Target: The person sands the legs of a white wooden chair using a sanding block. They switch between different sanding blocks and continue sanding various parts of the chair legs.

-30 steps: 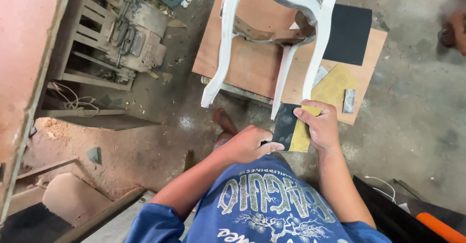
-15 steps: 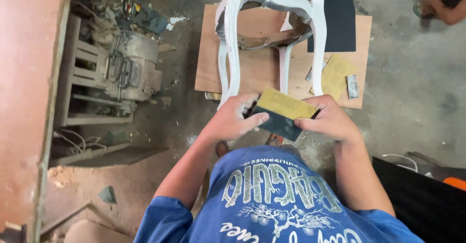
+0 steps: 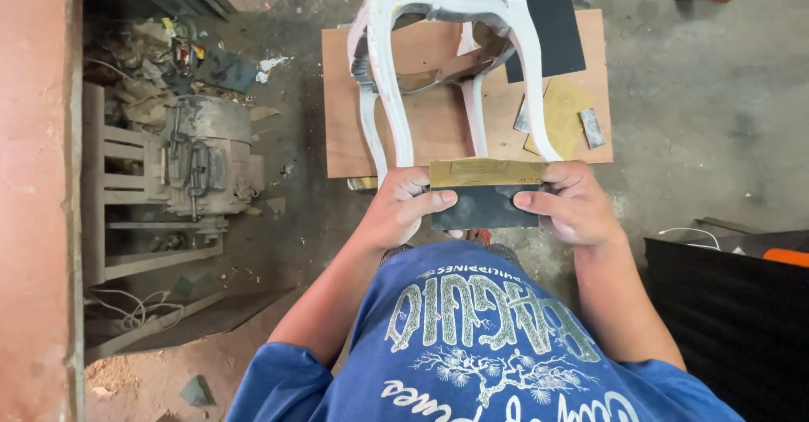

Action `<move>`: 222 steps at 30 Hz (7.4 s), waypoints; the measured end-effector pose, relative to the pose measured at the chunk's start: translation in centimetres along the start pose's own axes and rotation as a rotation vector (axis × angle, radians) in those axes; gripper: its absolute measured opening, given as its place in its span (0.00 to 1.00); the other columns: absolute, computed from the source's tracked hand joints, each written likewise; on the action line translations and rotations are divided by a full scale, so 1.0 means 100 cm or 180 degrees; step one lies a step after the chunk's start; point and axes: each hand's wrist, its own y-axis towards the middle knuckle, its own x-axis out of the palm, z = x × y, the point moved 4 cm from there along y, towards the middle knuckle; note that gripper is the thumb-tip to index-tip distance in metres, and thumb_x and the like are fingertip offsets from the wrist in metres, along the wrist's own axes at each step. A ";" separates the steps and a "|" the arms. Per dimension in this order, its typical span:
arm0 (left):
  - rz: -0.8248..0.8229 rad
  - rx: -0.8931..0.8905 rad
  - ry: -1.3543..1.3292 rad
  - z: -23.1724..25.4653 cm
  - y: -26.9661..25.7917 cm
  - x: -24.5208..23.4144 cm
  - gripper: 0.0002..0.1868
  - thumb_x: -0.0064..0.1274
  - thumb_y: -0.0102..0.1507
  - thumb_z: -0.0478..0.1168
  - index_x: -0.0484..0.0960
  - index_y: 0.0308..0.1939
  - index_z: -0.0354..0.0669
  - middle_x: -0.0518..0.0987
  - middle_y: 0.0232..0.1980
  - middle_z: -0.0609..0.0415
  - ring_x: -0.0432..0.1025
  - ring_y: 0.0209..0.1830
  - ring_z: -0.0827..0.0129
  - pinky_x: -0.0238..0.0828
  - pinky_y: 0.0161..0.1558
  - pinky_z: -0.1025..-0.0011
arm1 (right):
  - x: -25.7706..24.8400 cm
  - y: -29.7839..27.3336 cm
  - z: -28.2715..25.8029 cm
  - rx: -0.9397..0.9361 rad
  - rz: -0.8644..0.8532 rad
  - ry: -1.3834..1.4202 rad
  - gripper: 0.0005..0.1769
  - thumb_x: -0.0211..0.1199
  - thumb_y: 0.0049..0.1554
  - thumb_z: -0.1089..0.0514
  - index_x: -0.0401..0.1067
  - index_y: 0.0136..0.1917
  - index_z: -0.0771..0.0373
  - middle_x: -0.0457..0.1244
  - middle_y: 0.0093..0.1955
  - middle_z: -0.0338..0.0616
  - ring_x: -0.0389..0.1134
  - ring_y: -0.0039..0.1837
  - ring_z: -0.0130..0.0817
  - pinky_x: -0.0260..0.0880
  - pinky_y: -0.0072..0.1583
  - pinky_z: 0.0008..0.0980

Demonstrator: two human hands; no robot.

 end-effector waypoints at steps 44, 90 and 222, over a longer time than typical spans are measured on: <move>-0.0037 -0.0640 0.1668 -0.036 -0.033 0.019 0.10 0.49 0.67 0.32 0.82 0.51 0.41 0.85 0.36 0.37 0.83 0.33 0.54 0.83 0.37 0.61 | -0.025 -0.015 0.052 0.0995 -0.1592 -0.2411 0.11 0.70 0.56 0.54 0.77 0.34 0.59 0.67 0.26 0.41 0.64 0.34 0.27 0.64 0.38 0.35; 0.2539 0.0690 0.0033 -0.076 -0.012 0.074 0.35 0.61 0.62 0.30 0.64 0.72 0.33 0.84 0.47 0.35 0.79 0.47 0.61 0.81 0.51 0.60 | -0.055 -0.004 0.051 -0.0676 -0.1109 -0.1956 0.17 0.75 0.54 0.63 0.77 0.55 0.69 0.66 0.47 0.54 0.71 0.47 0.51 0.71 0.48 0.45; -0.7320 0.2247 0.1770 -0.032 0.190 -0.094 0.13 0.48 0.72 0.36 0.82 0.39 0.27 0.78 0.49 0.42 0.74 0.50 0.47 0.72 0.63 0.53 | 0.139 0.018 0.220 -0.0454 0.6387 -0.0839 0.05 0.66 0.66 0.63 0.71 0.49 0.65 0.67 0.41 0.46 0.70 0.37 0.30 0.73 0.39 0.24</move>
